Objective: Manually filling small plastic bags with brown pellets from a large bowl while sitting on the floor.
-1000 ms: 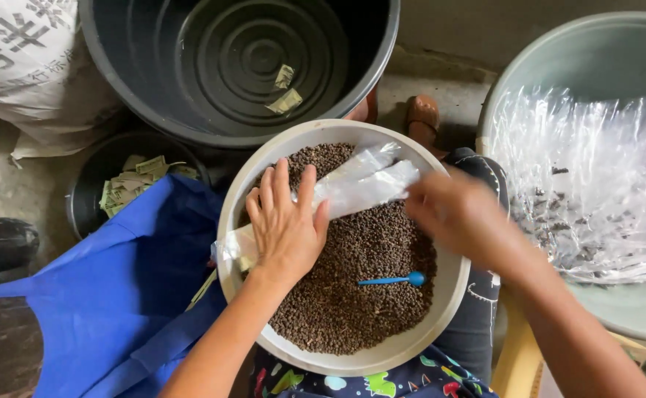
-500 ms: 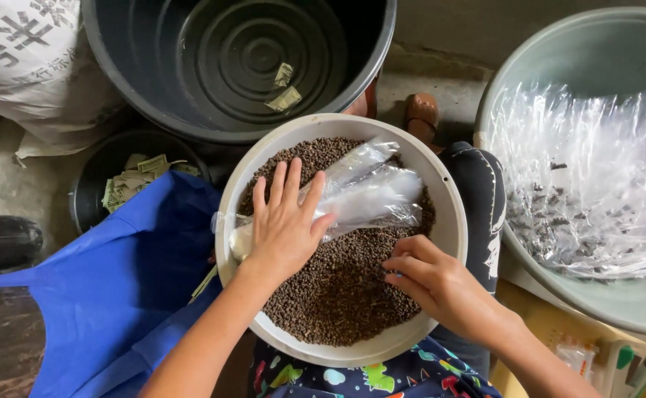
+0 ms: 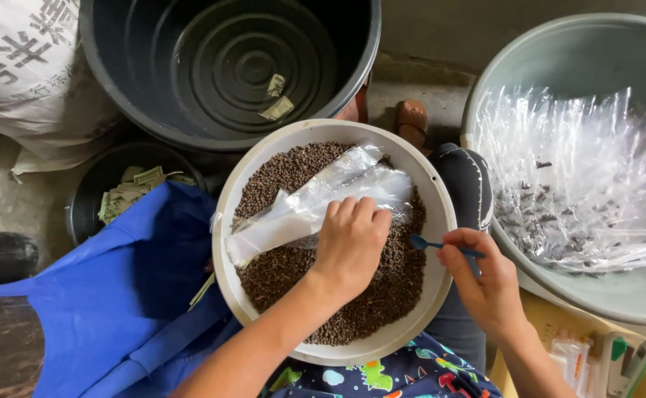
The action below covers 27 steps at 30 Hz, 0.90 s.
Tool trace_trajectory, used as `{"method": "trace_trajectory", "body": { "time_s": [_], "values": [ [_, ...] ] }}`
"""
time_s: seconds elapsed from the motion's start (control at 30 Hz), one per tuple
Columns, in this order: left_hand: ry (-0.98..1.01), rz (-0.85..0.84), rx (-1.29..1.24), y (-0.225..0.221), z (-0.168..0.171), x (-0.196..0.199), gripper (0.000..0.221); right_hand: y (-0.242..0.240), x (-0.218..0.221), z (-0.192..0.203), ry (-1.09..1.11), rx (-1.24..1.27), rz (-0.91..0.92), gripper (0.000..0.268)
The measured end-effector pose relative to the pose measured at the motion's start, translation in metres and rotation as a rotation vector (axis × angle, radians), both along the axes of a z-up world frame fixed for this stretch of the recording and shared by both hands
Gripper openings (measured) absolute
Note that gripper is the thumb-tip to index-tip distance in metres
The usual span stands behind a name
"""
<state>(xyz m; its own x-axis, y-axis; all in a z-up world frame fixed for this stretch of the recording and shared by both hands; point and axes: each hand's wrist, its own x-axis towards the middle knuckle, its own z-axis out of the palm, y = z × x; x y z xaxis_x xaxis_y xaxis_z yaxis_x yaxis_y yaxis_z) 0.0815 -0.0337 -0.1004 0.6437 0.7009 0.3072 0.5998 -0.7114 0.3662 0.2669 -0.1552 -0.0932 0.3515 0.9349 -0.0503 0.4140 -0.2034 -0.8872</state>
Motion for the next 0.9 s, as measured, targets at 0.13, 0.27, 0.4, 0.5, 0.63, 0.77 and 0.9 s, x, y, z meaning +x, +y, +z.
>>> {"method": "trace_trajectory", "body": {
  "time_s": [0.13, 0.27, 0.4, 0.5, 0.63, 0.77, 0.9],
  "values": [
    [0.406, 0.044, -0.096, -0.006, -0.008, -0.006, 0.032, 0.004, -0.003, 0.005, -0.277, 0.073, 0.058, 0.021],
    [0.17, -0.051, -0.236, -0.009, -0.005, -0.024, 0.01, 0.02, -0.017, 0.002, -0.186, 0.127, 0.139, 0.014],
    [-0.234, -0.118, -0.535, -0.014, 0.042, -0.051, 0.012, 0.055, -0.04, -0.004, -0.042, 0.186, 0.3, 0.014],
    [-0.427, -0.207, -0.821, -0.021, 0.106, -0.083, 0.012, 0.082, -0.042, -0.015, -0.186, 0.075, 0.339, 0.012],
    [-0.534, -0.233, -0.819, -0.027, 0.156, -0.112, 0.022, 0.083, -0.032, -0.009, -0.109, -0.057, 0.321, 0.015],
    [-0.595, -0.017, -0.529, -0.02, 0.146, -0.096, 0.017, 0.059, -0.03, 0.02, 0.38, 0.001, 0.143, 0.021],
    [-0.624, 0.052, -0.241, -0.014, 0.114, -0.061, 0.015, 0.031, -0.045, 0.066, 0.744, -0.064, 0.257, 0.06]
  ]
}}
